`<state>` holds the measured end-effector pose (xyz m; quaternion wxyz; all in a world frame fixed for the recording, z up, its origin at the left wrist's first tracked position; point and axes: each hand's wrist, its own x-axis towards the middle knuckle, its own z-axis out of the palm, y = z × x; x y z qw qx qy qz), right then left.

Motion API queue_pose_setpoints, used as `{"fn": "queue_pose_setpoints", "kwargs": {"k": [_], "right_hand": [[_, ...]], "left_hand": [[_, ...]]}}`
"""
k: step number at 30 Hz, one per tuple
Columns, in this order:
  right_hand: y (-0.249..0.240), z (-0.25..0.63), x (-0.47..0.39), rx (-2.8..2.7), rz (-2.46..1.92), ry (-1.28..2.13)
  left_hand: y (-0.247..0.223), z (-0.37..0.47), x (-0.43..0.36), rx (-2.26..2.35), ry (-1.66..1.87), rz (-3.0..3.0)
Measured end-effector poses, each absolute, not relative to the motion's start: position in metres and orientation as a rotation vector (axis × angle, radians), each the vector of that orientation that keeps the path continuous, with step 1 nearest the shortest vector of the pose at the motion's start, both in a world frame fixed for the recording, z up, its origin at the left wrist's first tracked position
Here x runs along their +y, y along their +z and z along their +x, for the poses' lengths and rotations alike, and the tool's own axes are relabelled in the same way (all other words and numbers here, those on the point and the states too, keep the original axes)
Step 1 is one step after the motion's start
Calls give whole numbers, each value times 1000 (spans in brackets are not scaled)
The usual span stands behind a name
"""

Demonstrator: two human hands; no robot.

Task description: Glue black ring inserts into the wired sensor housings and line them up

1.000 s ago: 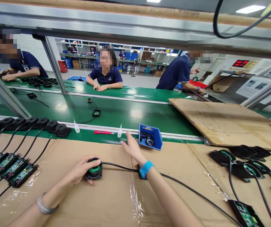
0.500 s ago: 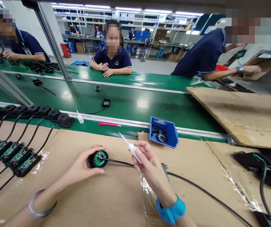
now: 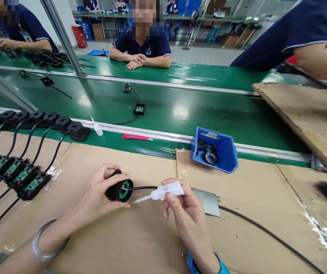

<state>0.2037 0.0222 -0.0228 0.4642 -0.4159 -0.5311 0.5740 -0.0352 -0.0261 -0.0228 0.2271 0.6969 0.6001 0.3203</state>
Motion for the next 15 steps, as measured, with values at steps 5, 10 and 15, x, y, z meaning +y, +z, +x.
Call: {"fn": "queue_pose_setpoints", "kwargs": {"k": [5, 10, 15], "right_hand": [[-9, 195, 12, -1529, -1008, 1180], [-13, 194, 6, -1676, -1054, 1015], [-15, 195, 3, -1811, -1051, 913]], "left_hand": [[-17, -31, -30, 1671, 822, 2007], [-17, -26, -31, 1666, 811, 2071], [-19, -24, -32, 1668, 799, 2138]]}}
